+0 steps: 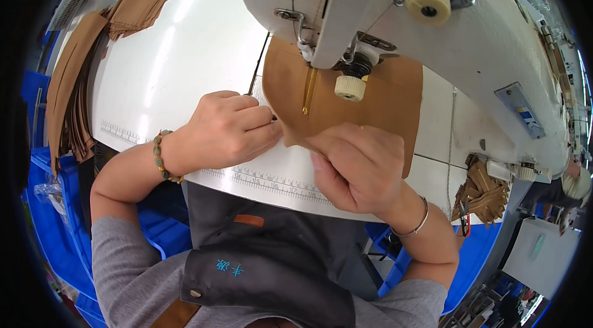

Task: The recorder uses an industrial sewing machine to sew zippers and join panels for leather bags.

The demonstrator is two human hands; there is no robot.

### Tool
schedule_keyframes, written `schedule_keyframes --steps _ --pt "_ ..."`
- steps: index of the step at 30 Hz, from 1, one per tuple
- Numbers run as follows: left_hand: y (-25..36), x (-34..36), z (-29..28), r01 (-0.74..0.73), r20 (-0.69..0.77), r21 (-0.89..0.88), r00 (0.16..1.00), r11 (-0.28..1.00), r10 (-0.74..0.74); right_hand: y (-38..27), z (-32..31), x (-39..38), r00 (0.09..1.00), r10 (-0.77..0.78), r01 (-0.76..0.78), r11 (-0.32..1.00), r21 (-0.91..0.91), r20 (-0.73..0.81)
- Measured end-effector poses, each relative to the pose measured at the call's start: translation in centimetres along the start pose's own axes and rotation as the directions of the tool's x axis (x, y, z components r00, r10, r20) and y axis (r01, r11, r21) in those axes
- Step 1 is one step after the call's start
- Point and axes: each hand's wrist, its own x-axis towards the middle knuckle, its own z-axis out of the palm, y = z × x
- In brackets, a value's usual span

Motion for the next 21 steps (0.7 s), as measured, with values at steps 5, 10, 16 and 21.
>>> schedule_keyframes --steps 5,10,16,21 --pt "0.4 0.1 0.6 0.038 -0.038 -0.065 0.998 0.997 -0.041 0.2 0.3 -0.2 1.0 0.002 -0.002 0.999 0.043 -0.001" --pt "0.7 0.0 0.9 0.021 -0.044 -0.092 0.999 0.996 -0.025 0.8 0.4 -0.2 0.997 0.018 -0.03 0.989 0.143 0.081" --pt "0.8 -0.2 0.4 0.069 0.043 -0.122 0.997 0.99 -0.064 0.5 1.3 -0.6 0.959 0.23 -0.208 0.968 -0.138 0.167" --pt "1.3 -0.8 0.0 0.109 0.12 -0.11 0.988 0.988 -0.096 -0.4 1.7 -1.3 0.939 0.133 -0.006 0.928 -0.372 0.317"
